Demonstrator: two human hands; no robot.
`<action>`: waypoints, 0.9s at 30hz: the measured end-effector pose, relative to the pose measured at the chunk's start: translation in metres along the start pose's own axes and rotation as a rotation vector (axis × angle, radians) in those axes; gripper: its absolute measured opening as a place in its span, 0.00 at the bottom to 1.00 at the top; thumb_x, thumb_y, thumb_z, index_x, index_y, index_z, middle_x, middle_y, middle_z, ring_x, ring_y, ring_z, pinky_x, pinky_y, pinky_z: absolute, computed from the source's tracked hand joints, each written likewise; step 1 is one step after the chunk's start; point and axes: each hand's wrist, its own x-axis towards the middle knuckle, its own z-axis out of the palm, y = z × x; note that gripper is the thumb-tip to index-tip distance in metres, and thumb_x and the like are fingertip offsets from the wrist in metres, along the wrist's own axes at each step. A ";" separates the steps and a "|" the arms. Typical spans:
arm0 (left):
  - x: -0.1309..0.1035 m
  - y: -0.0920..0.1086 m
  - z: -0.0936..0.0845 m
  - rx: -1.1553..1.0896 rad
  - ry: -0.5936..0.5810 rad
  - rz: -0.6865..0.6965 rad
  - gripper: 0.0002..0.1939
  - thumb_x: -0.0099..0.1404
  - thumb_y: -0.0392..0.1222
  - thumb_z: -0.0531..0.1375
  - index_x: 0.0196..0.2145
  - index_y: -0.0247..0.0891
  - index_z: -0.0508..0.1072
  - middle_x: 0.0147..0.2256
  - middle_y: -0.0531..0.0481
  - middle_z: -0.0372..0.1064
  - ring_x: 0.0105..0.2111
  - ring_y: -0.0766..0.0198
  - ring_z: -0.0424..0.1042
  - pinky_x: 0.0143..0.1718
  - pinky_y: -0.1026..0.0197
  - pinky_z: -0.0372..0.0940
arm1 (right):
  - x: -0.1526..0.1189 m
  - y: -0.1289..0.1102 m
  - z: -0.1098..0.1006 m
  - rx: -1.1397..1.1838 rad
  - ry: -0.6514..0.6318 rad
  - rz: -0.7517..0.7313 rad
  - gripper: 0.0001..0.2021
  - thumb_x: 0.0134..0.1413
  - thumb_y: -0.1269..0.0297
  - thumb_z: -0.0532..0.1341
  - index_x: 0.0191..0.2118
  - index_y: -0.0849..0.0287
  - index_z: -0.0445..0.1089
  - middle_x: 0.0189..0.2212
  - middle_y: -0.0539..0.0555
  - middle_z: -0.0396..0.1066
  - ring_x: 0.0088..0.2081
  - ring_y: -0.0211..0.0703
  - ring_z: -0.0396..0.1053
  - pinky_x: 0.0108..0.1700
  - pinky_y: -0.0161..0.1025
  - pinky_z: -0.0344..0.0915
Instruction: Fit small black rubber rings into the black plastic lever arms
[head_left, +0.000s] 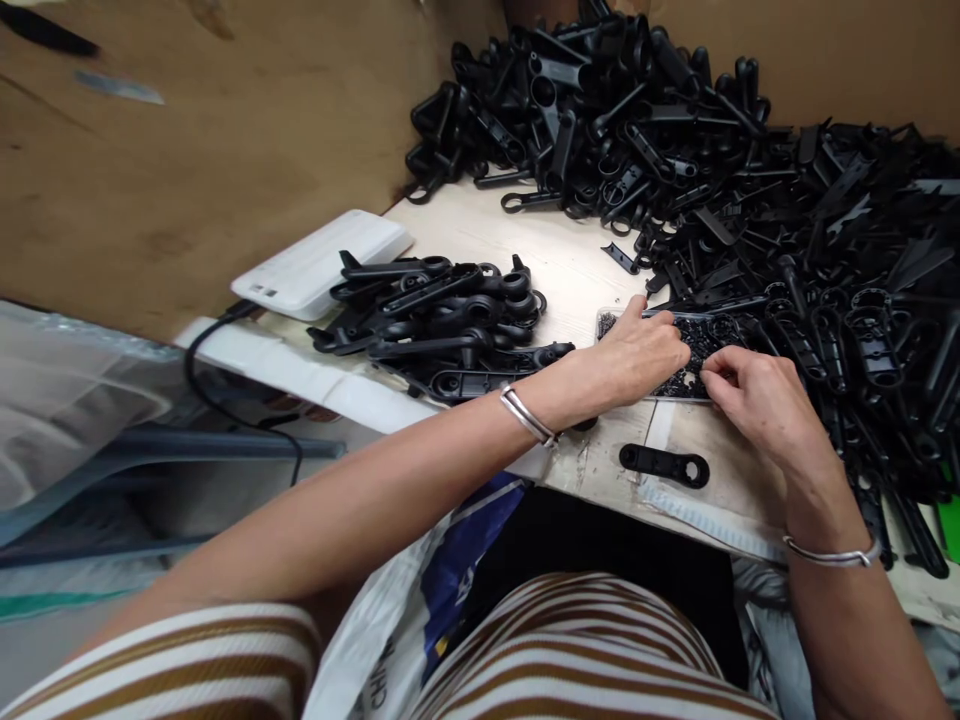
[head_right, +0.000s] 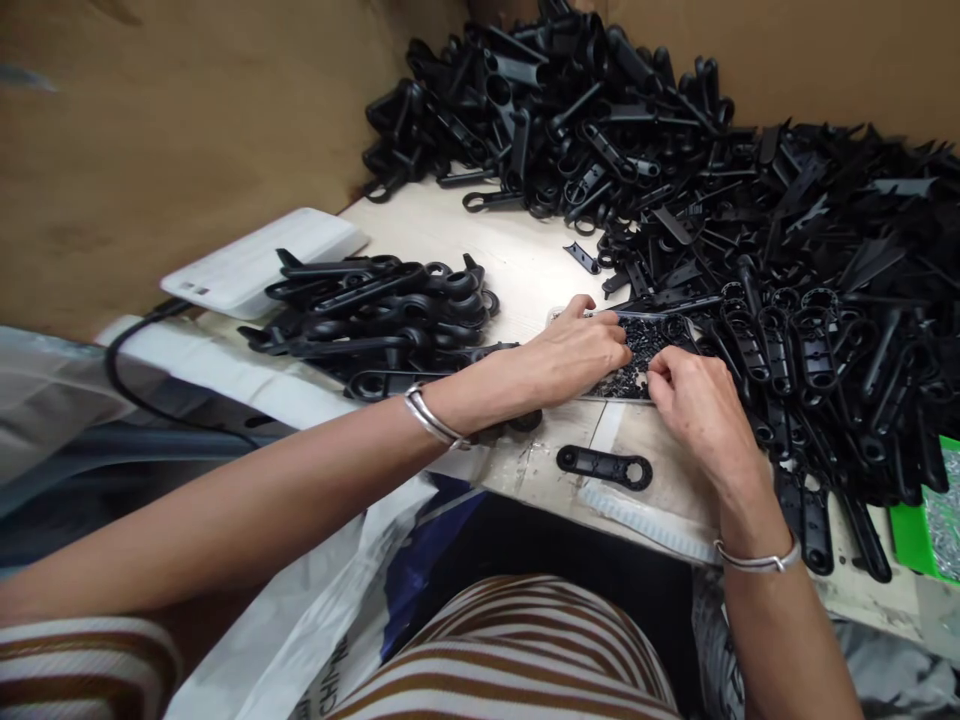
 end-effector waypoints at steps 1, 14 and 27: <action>0.001 0.000 0.002 0.008 0.001 0.002 0.13 0.62 0.22 0.55 0.25 0.33 0.71 0.27 0.46 0.70 0.38 0.56 0.66 0.46 0.50 0.52 | 0.000 0.000 0.000 0.047 0.014 -0.004 0.08 0.52 0.69 0.57 0.29 0.57 0.74 0.22 0.50 0.73 0.25 0.40 0.68 0.33 0.37 0.58; -0.006 -0.008 0.002 -0.063 0.039 0.024 0.12 0.58 0.23 0.53 0.25 0.32 0.72 0.28 0.44 0.72 0.37 0.56 0.69 0.40 0.53 0.55 | -0.020 0.002 0.000 0.847 0.082 0.240 0.06 0.41 0.64 0.67 0.27 0.60 0.75 0.18 0.49 0.71 0.19 0.35 0.65 0.21 0.32 0.62; -0.016 -0.016 -0.005 -0.488 0.228 -0.267 0.13 0.52 0.24 0.57 0.31 0.34 0.79 0.26 0.52 0.74 0.26 0.66 0.68 0.31 0.64 0.61 | -0.028 -0.010 0.008 1.061 0.124 0.222 0.09 0.43 0.62 0.69 0.32 0.60 0.75 0.21 0.47 0.70 0.20 0.32 0.65 0.21 0.32 0.64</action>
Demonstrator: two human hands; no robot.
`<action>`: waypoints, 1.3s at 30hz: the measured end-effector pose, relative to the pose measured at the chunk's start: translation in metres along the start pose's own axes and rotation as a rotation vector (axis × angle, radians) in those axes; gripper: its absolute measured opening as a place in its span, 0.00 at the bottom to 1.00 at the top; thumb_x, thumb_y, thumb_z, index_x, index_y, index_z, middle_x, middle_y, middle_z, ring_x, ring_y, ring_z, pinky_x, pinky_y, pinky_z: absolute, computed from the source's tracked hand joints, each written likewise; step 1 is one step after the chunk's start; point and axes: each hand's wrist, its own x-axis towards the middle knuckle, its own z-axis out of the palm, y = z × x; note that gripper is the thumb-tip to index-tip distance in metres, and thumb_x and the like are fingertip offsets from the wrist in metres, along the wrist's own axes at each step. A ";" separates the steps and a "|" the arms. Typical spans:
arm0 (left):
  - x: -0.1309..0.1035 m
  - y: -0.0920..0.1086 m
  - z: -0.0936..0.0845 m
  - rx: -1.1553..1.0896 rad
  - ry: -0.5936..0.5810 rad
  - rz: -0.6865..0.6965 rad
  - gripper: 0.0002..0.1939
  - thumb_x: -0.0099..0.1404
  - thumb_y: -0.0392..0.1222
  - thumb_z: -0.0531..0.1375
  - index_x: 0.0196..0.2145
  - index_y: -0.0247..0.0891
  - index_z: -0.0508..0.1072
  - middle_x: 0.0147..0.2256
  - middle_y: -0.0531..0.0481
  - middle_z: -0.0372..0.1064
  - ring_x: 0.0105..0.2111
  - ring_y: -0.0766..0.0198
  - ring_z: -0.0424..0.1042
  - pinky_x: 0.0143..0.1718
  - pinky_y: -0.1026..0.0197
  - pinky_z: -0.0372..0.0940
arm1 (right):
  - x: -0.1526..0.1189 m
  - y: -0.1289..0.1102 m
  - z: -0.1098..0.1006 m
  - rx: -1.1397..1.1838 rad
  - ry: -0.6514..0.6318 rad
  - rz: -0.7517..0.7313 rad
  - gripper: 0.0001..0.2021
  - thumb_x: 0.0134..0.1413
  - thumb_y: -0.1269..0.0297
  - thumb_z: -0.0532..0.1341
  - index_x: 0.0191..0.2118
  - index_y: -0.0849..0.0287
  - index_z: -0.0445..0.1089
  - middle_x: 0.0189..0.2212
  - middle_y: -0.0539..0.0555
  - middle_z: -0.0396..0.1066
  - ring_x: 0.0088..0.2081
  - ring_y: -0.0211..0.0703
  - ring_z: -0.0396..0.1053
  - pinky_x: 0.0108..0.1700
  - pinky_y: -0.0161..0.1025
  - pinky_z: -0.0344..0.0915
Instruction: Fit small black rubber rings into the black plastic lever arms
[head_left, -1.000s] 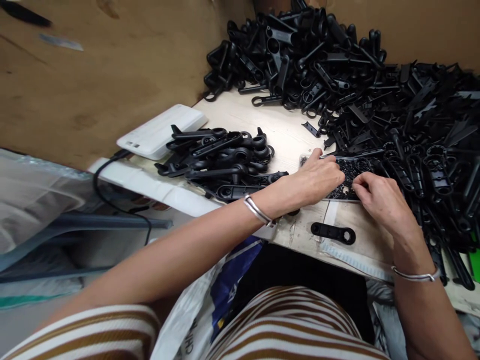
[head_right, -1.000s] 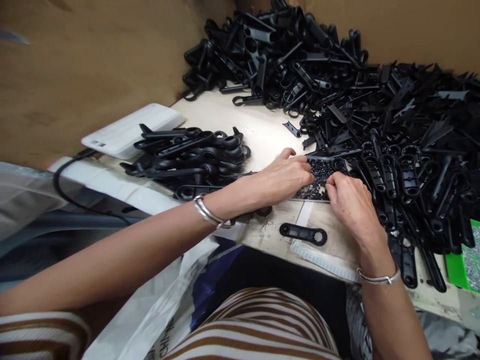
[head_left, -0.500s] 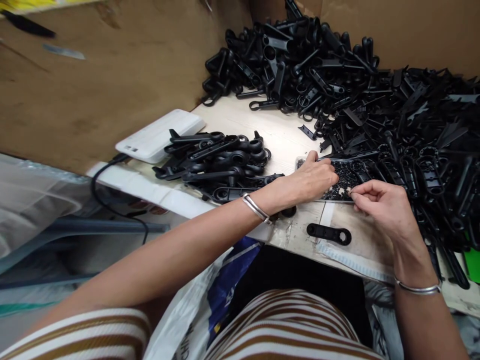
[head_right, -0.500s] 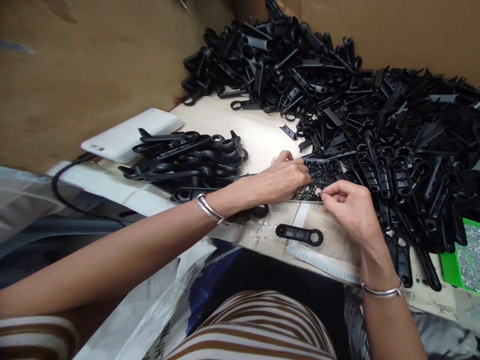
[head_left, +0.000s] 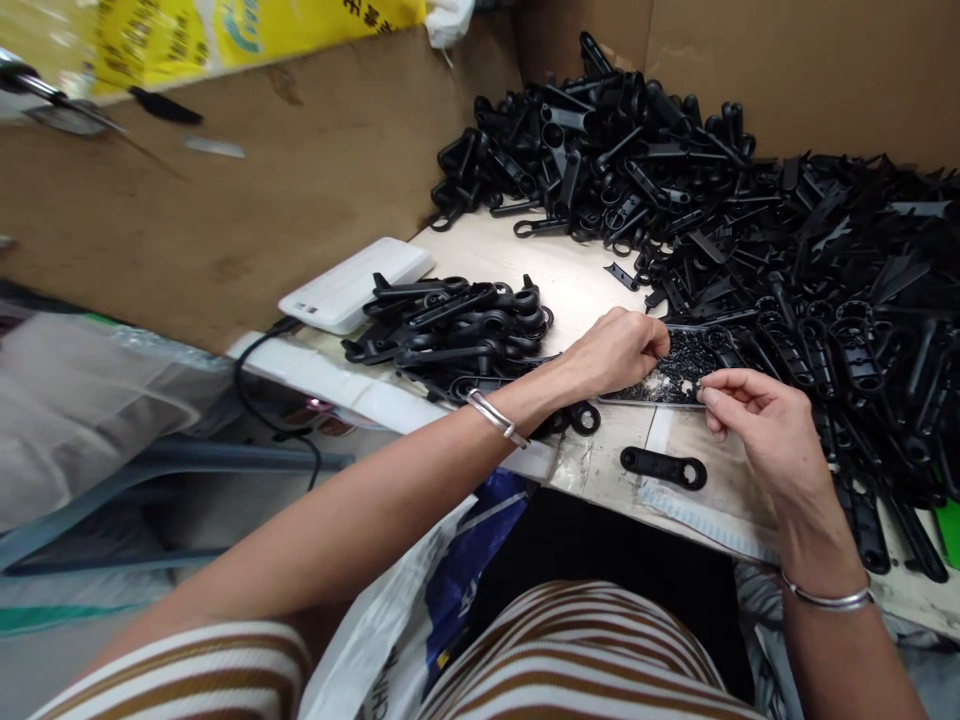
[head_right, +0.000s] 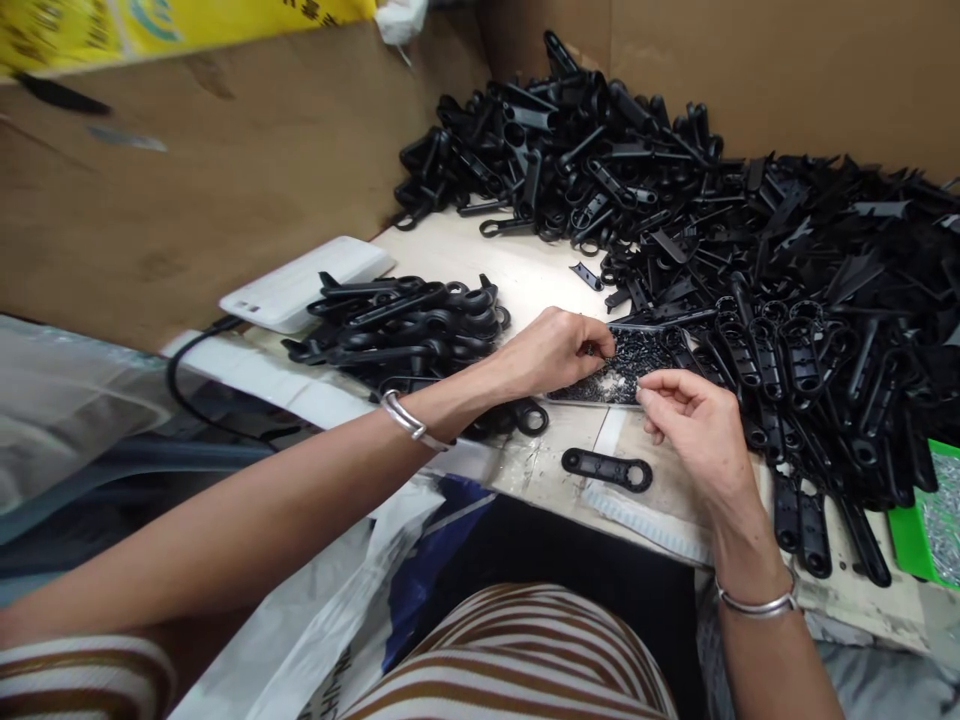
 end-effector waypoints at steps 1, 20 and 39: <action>0.000 0.000 0.000 -0.016 0.008 -0.008 0.13 0.52 0.24 0.58 0.31 0.34 0.79 0.26 0.52 0.73 0.26 0.67 0.68 0.31 0.64 0.61 | 0.000 0.000 0.000 0.017 -0.004 0.009 0.09 0.43 0.62 0.69 0.32 0.60 0.75 0.20 0.47 0.69 0.19 0.32 0.64 0.21 0.32 0.64; -0.009 0.000 0.012 -0.617 0.127 -0.099 0.04 0.53 0.27 0.61 0.29 0.31 0.74 0.22 0.56 0.65 0.23 0.73 0.61 0.26 0.68 0.58 | 0.029 -0.001 0.033 0.180 -0.008 0.114 0.12 0.37 0.62 0.70 0.30 0.62 0.72 0.16 0.46 0.70 0.18 0.32 0.66 0.22 0.30 0.64; -0.029 0.020 0.024 -0.389 0.310 -0.025 0.10 0.56 0.27 0.62 0.36 0.36 0.77 0.30 0.54 0.76 0.30 0.69 0.73 0.33 0.68 0.67 | 0.019 0.006 0.029 0.490 0.015 0.244 0.14 0.32 0.66 0.74 0.29 0.61 0.74 0.19 0.46 0.68 0.19 0.28 0.63 0.20 0.26 0.61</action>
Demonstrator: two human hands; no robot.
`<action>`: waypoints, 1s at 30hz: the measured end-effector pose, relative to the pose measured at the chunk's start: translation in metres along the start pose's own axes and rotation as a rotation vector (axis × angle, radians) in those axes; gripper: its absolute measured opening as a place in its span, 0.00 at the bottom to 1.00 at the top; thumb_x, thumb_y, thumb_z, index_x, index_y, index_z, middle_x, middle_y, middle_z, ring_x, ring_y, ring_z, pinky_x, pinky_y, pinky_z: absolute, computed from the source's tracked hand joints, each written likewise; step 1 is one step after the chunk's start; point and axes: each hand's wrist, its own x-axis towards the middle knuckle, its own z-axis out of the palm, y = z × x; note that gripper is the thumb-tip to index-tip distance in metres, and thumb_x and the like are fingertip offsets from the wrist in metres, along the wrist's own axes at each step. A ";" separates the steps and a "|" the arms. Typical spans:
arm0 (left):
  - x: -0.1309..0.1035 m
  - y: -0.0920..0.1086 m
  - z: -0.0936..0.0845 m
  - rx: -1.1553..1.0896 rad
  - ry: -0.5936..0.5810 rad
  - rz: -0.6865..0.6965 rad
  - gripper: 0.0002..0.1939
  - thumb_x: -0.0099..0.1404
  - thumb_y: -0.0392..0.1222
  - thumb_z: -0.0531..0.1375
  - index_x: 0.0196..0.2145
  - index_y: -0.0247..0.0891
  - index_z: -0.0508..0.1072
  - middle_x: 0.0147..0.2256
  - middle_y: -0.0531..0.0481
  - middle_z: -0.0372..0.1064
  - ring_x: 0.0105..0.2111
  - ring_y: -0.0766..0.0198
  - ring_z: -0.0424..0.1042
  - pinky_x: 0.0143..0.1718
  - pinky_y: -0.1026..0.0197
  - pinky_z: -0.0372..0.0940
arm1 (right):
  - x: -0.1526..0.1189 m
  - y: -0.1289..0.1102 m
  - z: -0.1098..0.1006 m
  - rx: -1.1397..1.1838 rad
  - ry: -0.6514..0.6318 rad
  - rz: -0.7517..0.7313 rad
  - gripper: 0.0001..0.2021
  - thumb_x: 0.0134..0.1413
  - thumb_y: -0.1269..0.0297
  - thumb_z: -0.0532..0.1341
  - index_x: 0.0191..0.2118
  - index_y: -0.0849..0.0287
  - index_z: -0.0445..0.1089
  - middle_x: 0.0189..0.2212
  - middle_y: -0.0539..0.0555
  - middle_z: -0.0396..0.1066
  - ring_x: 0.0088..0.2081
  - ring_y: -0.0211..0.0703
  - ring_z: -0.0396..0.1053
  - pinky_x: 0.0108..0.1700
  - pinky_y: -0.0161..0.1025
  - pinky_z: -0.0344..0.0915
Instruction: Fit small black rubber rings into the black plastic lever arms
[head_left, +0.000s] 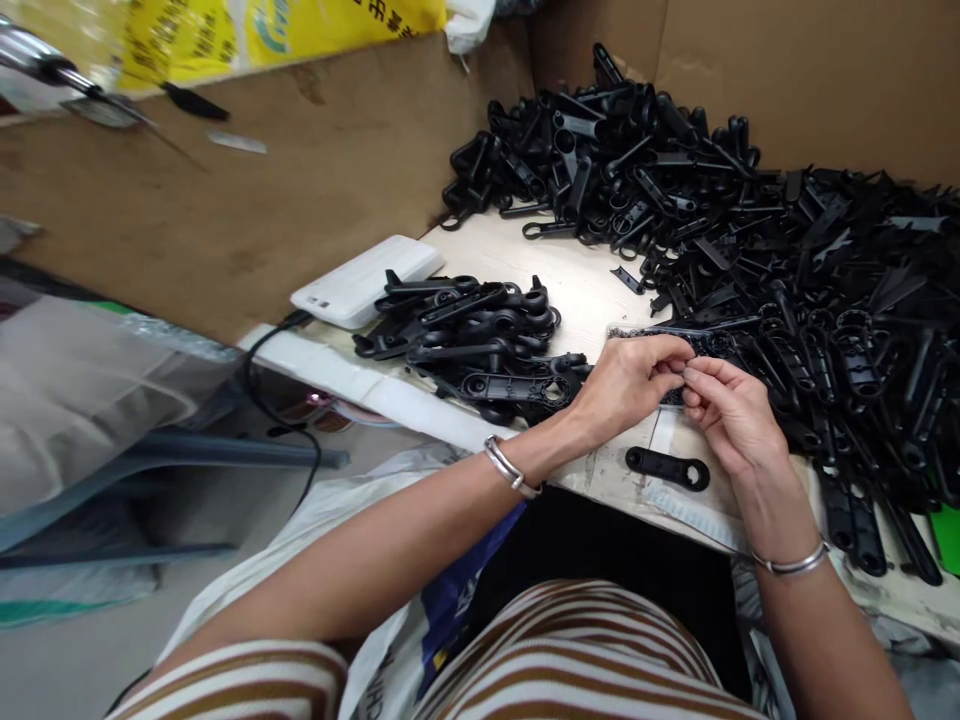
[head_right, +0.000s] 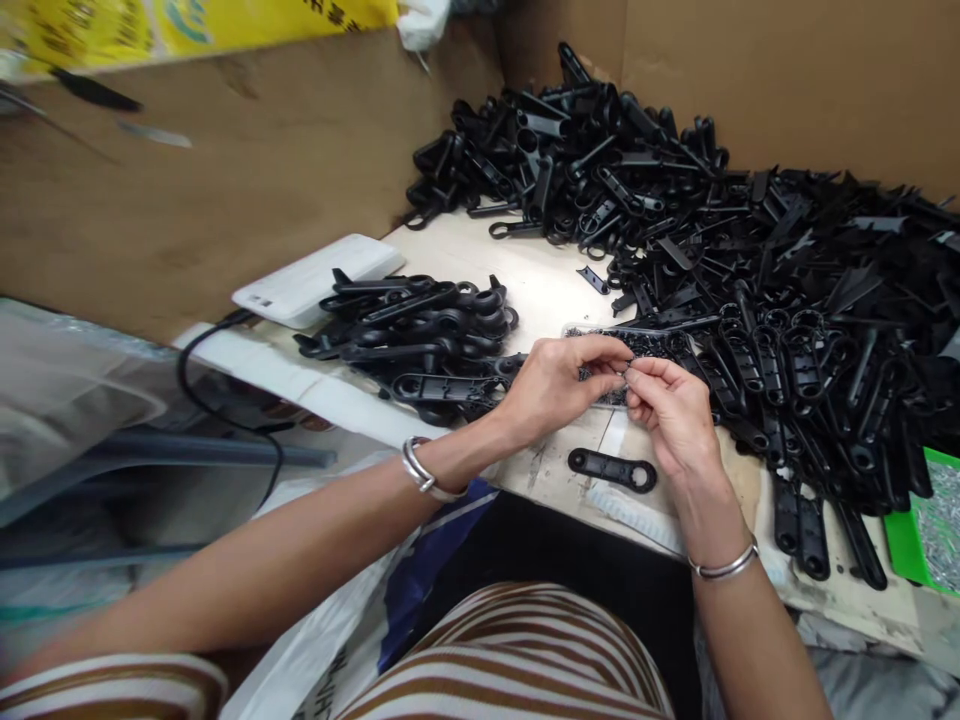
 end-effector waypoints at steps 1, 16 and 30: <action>-0.002 0.000 0.002 -0.023 0.026 -0.005 0.09 0.57 0.27 0.62 0.35 0.36 0.77 0.30 0.54 0.76 0.30 0.69 0.73 0.33 0.68 0.67 | -0.002 0.000 0.000 0.012 -0.001 -0.002 0.13 0.33 0.66 0.74 0.29 0.61 0.74 0.19 0.45 0.68 0.19 0.28 0.62 0.20 0.26 0.61; -0.036 0.019 0.016 -0.892 0.084 -0.397 0.11 0.49 0.32 0.69 0.33 0.31 0.77 0.28 0.49 0.77 0.30 0.63 0.78 0.37 0.62 0.74 | -0.053 0.006 -0.021 -0.015 -0.049 -0.081 0.10 0.42 0.63 0.72 0.33 0.57 0.77 0.21 0.48 0.70 0.21 0.30 0.64 0.23 0.28 0.64; -0.049 0.029 0.020 -0.965 0.057 -0.431 0.07 0.50 0.31 0.68 0.31 0.32 0.77 0.27 0.51 0.77 0.28 0.69 0.76 0.34 0.68 0.72 | -0.068 0.016 -0.029 0.117 -0.069 -0.042 0.08 0.44 0.66 0.71 0.34 0.55 0.77 0.27 0.49 0.72 0.23 0.29 0.64 0.24 0.28 0.65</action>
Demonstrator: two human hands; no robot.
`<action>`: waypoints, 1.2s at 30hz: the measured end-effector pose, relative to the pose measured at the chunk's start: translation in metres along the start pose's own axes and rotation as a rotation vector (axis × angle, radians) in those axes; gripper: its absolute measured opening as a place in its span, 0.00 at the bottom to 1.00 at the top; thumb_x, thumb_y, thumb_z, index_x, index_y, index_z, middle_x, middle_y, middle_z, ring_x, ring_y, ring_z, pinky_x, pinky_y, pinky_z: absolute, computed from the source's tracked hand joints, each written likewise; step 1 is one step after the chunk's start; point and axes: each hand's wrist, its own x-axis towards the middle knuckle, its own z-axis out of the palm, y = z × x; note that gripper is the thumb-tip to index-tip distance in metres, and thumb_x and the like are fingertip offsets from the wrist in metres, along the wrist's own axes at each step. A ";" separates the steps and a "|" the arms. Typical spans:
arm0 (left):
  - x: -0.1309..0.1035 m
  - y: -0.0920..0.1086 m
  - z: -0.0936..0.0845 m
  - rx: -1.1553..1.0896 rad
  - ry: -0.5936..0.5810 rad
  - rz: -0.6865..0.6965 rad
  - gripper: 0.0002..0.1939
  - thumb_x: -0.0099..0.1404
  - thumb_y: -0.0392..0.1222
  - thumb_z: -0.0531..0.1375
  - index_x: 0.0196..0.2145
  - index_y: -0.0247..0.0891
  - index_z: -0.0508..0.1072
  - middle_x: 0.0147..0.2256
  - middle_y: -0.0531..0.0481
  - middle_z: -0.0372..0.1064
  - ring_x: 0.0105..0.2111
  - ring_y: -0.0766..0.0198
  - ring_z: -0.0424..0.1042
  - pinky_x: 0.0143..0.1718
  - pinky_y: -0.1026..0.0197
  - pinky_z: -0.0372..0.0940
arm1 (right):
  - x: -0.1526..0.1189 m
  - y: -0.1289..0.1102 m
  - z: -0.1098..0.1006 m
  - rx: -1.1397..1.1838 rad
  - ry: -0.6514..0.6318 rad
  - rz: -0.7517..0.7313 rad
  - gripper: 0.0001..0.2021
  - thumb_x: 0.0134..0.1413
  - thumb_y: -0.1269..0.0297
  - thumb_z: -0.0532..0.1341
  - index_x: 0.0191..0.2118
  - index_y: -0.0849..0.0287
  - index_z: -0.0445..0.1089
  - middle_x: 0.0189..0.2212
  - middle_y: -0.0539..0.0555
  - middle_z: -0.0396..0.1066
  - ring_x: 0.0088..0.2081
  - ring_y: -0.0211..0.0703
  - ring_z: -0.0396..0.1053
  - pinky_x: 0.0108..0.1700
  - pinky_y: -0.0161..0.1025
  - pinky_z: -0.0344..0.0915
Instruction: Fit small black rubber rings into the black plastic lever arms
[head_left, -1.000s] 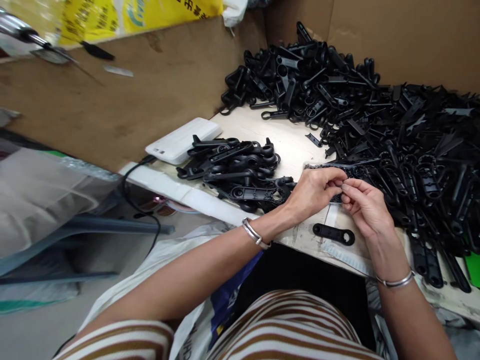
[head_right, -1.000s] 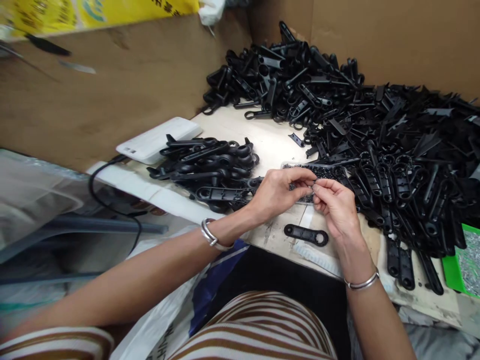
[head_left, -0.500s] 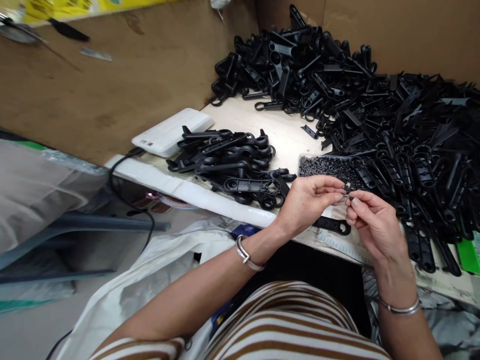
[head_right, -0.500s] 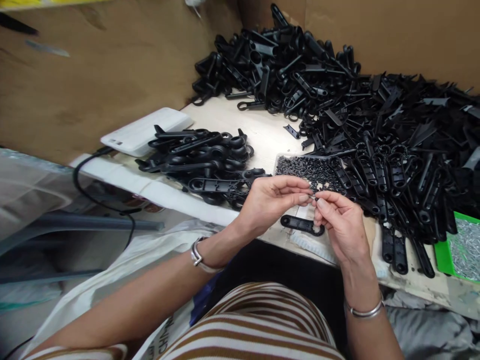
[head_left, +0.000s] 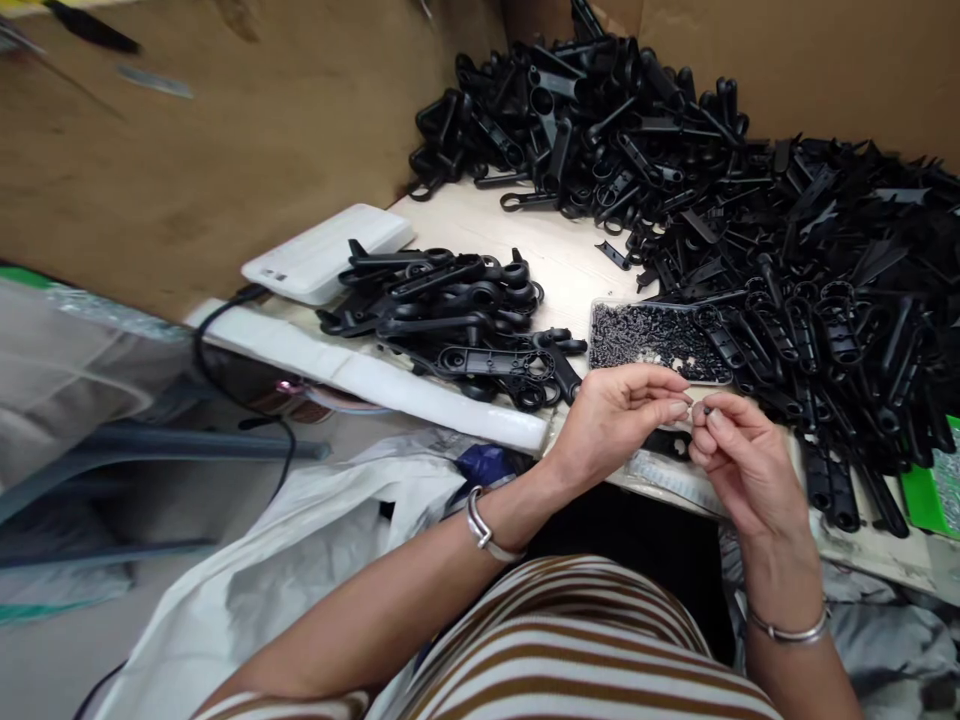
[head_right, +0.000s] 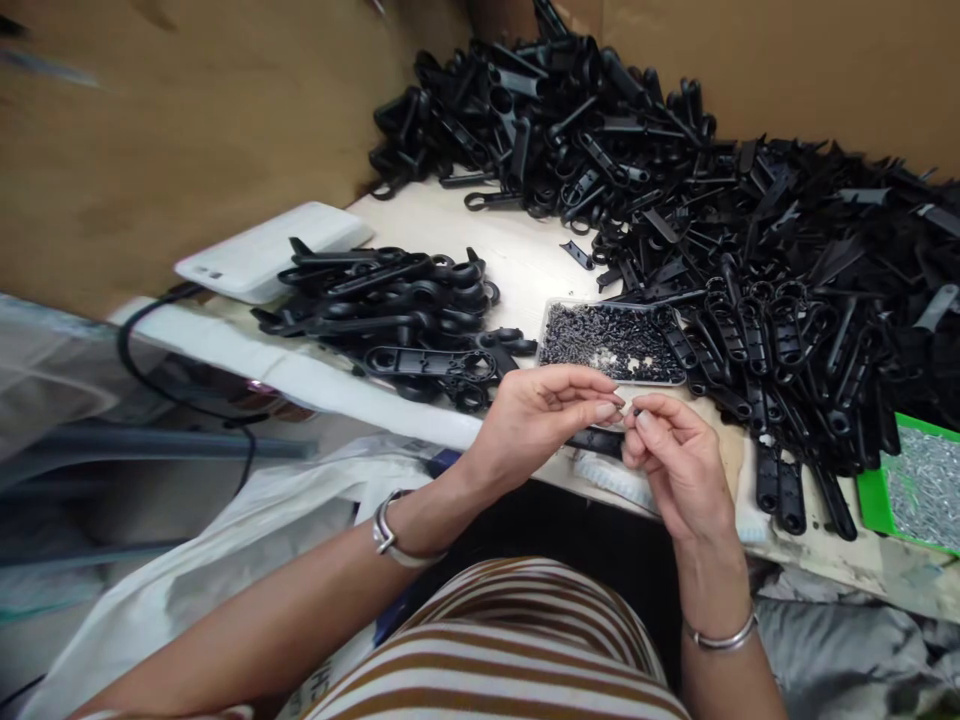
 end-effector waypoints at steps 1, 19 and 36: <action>-0.001 0.000 0.000 -0.002 -0.004 0.000 0.07 0.51 0.31 0.68 0.31 0.32 0.77 0.27 0.51 0.77 0.28 0.69 0.76 0.35 0.68 0.72 | -0.001 0.000 -0.001 0.006 0.000 -0.002 0.08 0.44 0.66 0.71 0.34 0.55 0.77 0.27 0.49 0.71 0.23 0.29 0.63 0.23 0.28 0.65; -0.014 -0.001 0.006 0.032 0.011 -0.013 0.11 0.50 0.36 0.71 0.32 0.32 0.78 0.28 0.49 0.77 0.27 0.66 0.76 0.33 0.66 0.73 | -0.010 0.001 -0.008 0.051 0.048 0.011 0.09 0.38 0.64 0.74 0.29 0.53 0.76 0.32 0.49 0.73 0.22 0.29 0.62 0.19 0.26 0.60; -0.016 -0.006 0.008 -0.015 -0.033 -0.050 0.10 0.50 0.37 0.71 0.31 0.32 0.78 0.27 0.50 0.76 0.26 0.68 0.74 0.32 0.67 0.71 | -0.010 0.008 -0.002 -0.046 0.074 -0.059 0.07 0.39 0.64 0.73 0.28 0.54 0.76 0.35 0.51 0.69 0.28 0.33 0.64 0.22 0.30 0.60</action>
